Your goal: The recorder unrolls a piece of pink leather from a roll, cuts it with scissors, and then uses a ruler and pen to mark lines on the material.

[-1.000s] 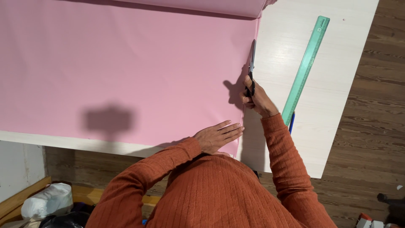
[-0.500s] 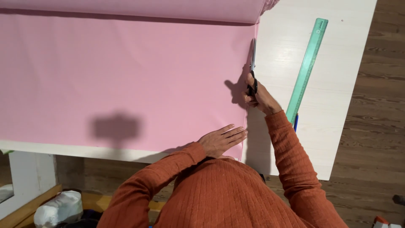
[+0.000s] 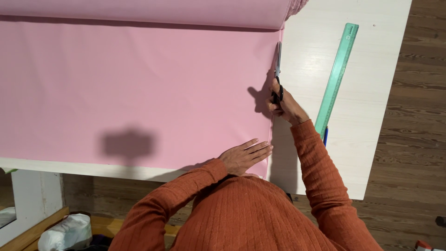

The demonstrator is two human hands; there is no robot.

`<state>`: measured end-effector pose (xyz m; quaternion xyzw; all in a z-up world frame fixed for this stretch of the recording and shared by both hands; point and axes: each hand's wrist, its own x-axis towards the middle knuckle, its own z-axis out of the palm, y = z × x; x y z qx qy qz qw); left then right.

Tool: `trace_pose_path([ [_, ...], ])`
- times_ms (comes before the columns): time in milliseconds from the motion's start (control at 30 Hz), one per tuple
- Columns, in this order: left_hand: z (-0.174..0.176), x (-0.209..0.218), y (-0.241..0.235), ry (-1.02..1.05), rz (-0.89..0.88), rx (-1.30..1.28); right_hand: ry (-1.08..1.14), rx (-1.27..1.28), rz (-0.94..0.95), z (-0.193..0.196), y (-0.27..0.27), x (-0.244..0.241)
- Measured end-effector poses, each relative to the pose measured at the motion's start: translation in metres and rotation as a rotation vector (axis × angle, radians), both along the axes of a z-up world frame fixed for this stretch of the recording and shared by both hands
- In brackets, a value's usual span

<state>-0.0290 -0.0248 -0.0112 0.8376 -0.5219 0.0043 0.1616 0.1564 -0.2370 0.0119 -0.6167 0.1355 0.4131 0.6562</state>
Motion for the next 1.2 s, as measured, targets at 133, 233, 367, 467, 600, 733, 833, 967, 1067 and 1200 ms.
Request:
trace_pose_path([
  [133,0.0,-0.003,-0.001,-0.01,0.011,0.007,-0.012,0.011,-0.05,0.005,0.002,0.0],
  [233,-0.002,-0.003,-0.001,-0.014,0.015,0.006,-0.019,0.015,-0.034,0.001,0.001,0.001],
  [367,-0.008,-0.005,-0.002,-0.01,0.0,0.0,-0.017,0.059,-0.065,-0.002,0.006,0.001],
  [467,-0.018,-0.008,-0.006,-0.001,0.004,-0.001,-0.021,0.141,-0.1,0.024,0.02,0.005],
  [600,-0.033,-0.015,-0.011,0.022,-0.003,-0.018,-0.016,0.269,-0.24,0.035,0.035,0.003],
  [733,-0.029,-0.013,-0.014,0.045,-0.008,-0.146,0.027,0.288,-0.33,0.011,0.047,0.004],
  [833,-0.048,-0.02,-0.017,0.033,-0.003,-0.172,0.008,0.292,-0.411,0.019,0.055,0.004],
  [967,-0.054,-0.023,-0.019,0.015,0.01,-0.189,-0.041,0.159,-0.448,0.034,0.058,0.003],
  [1067,-0.037,-0.017,-0.02,0.015,0.012,-0.234,-0.033,0.154,-0.466,0.027,0.059,0.004],
  [1200,-0.032,-0.016,-0.02,0.004,0.026,-0.266,-0.025,0.167,-0.507,0.025,0.06,0.003],
])
